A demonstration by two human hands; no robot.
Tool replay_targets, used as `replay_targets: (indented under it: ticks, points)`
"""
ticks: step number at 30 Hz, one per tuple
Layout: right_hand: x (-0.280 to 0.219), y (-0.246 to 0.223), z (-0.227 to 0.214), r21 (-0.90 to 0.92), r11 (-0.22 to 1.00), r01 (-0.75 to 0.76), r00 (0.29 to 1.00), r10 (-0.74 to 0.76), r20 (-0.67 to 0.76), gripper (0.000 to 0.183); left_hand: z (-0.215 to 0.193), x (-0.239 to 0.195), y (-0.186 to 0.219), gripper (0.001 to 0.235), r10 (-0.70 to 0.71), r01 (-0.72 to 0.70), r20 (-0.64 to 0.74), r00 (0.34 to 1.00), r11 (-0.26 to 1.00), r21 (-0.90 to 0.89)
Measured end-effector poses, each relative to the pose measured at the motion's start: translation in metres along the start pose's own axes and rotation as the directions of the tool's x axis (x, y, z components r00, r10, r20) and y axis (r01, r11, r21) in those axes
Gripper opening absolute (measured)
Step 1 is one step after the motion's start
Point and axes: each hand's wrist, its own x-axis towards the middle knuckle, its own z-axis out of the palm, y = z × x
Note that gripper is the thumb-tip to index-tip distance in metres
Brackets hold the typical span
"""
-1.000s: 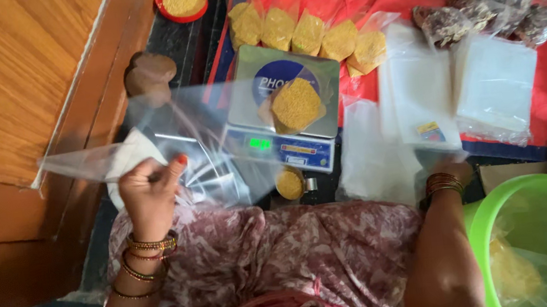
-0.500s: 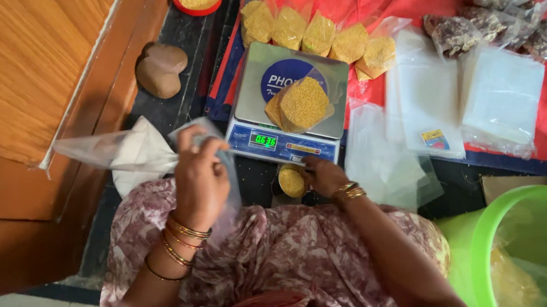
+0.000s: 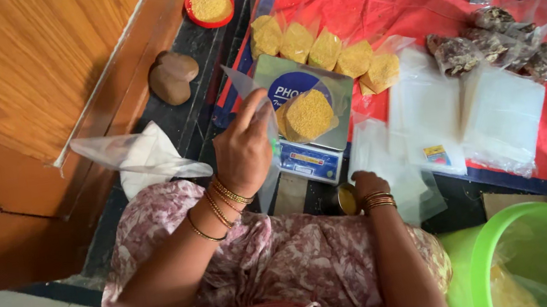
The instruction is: The person scoops yellow grains from a green basin into small plastic bags, places each bag on a digital scale to measure weight, and then sets the filled bags aside. The process is repeated multiple times with consistent handling of the grains and bags.
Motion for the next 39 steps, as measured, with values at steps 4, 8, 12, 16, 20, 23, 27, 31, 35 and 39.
replay_targets:
  ticks: [4, 8, 12, 16, 20, 23, 27, 31, 35, 39]
  points:
    - [-0.022, -0.005, -0.035, 0.500, 0.830, 0.245, 0.888, 0.015, -0.459, 0.030, 0.020, -0.021, -0.008, 0.009, -0.223, 0.164, 0.342, 0.913, 0.967, 0.193]
    - [-0.030, -0.022, -0.090, 0.603, 0.585, 0.543, 0.731, 0.024, -0.682, 0.021, 0.037, -0.053, -0.016, 0.021, -0.400, 0.247, 0.614, 0.680, 0.914, 0.321]
    - [0.007, -0.049, -0.140, 0.637, 0.423, 0.644, 0.746, -0.165, -0.645, 0.019, 0.053, -0.071, -0.029, 0.021, -0.322, 0.256, 0.576, 0.751, 0.947, 0.195]
    - [0.086, -0.084, -0.163, 0.183, 0.791, 0.584, 0.779, -0.482, -0.401, 0.025, 0.066, -0.084, -0.045, 0.053, -0.170, 0.238, 0.577, 0.799, 0.970, -0.043]
    - [0.149, -0.112, -0.148, -0.419, 0.756, 0.503, 0.840, -0.542, 0.029, 0.032, 0.067, -0.112, -0.038, 0.041, -0.281, 0.328, 0.705, 0.652, 0.942, 0.071]
    - [0.167, -0.127, -0.129, -0.091, 0.900, 0.425, 0.905, -0.425, 0.027, 0.068, 0.076, -0.116, -0.027, 0.045, -0.286, 0.352, 0.802, 0.525, 0.931, 0.102]
    - [0.173, -0.156, -0.087, -0.449, 0.851, 0.273, 0.960, -0.270, 0.073, 0.097, 0.081, -0.115, -0.019, 0.050, -0.211, 0.357, 0.829, 0.517, 0.934, 0.014]
    - [0.171, -0.131, -0.062, 0.340, 0.913, 0.224, 0.974, -0.196, -0.115, 0.085, 0.087, -0.115, -0.014, 0.048, -0.238, 0.408, 0.801, 0.550, 0.913, -0.008]
    - [0.167, -0.102, -0.062, 0.922, 0.371, 0.111, 0.974, -0.225, -0.027, 0.062, 0.091, -0.115, -0.018, 0.051, -0.251, 0.444, 0.777, 0.578, 0.895, -0.041]
    - [0.160, -0.099, -0.069, 0.888, -0.323, -0.328, 0.933, -0.258, 0.251, 0.031, 0.093, -0.117, -0.025, 0.055, -0.240, 0.441, 0.732, 0.638, 0.893, -0.092]
